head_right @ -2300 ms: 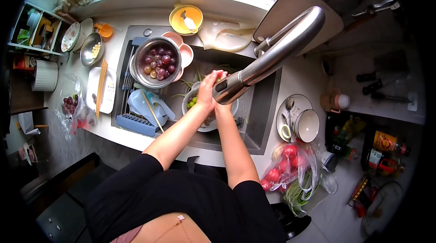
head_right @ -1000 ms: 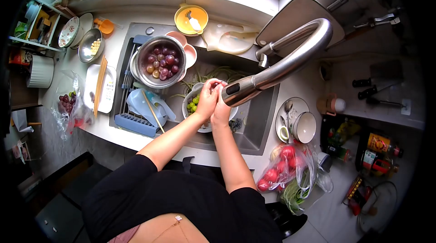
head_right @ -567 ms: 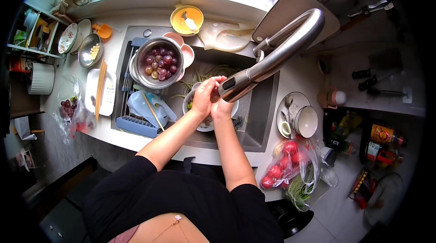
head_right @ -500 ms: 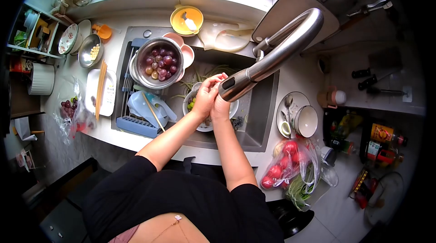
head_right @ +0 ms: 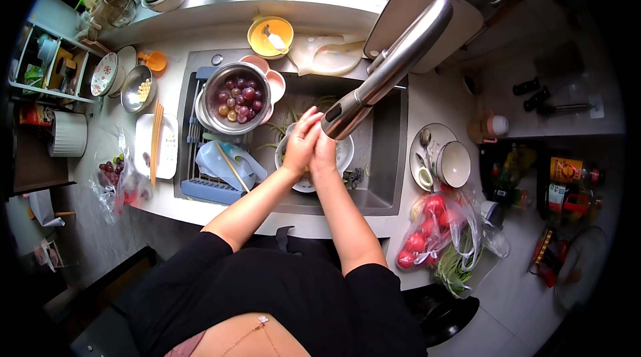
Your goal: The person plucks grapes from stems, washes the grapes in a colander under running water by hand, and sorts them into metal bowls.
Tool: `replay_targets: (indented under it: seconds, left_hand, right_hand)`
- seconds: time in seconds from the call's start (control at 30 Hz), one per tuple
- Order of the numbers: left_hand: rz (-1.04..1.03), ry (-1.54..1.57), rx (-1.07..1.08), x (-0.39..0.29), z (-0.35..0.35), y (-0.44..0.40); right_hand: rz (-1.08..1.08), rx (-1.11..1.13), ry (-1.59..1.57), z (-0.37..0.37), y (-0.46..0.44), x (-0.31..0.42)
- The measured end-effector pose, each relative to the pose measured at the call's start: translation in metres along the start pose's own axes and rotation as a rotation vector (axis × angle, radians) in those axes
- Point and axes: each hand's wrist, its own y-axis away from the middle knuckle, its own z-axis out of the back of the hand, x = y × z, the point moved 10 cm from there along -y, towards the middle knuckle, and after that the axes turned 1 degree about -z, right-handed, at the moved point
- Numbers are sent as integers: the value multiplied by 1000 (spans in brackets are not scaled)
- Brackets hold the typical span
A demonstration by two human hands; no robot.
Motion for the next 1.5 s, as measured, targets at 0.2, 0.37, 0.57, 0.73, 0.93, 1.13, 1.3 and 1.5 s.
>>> replay_targets:
  seconds: [0.2,0.37,0.57,0.73,0.93,1.13,1.3,1.5]
  left_hand:
    - [231,280,-48,39,13,-8]
    - [231,306,42,11,-20,7]
    - [732,1014,-131,40,-28,2]
    - [568,1291,-111,33,-8,-17]
    - [92,670,-341,-42,112,-46]
    - [-58,461,-498,-74,194,-59]
    - [-127,419,-436,-85,208,-67]
    - [-106,436,-415,-76,217,-54]
  right_hand:
    - [53,-259,24,-6,10,7]
    - [47,-242,-195,46,-23,5]
    - [218,-37,-39,-31,7,51]
    - [321,-100,402,-57,5,41]
    - [135,61,364,-128,-12,-37]
    - [29,98,173,-164,-30,-91]
    - [210,202,401,-168,-20,-59]
    - [201,35,809,-45,-12,0]
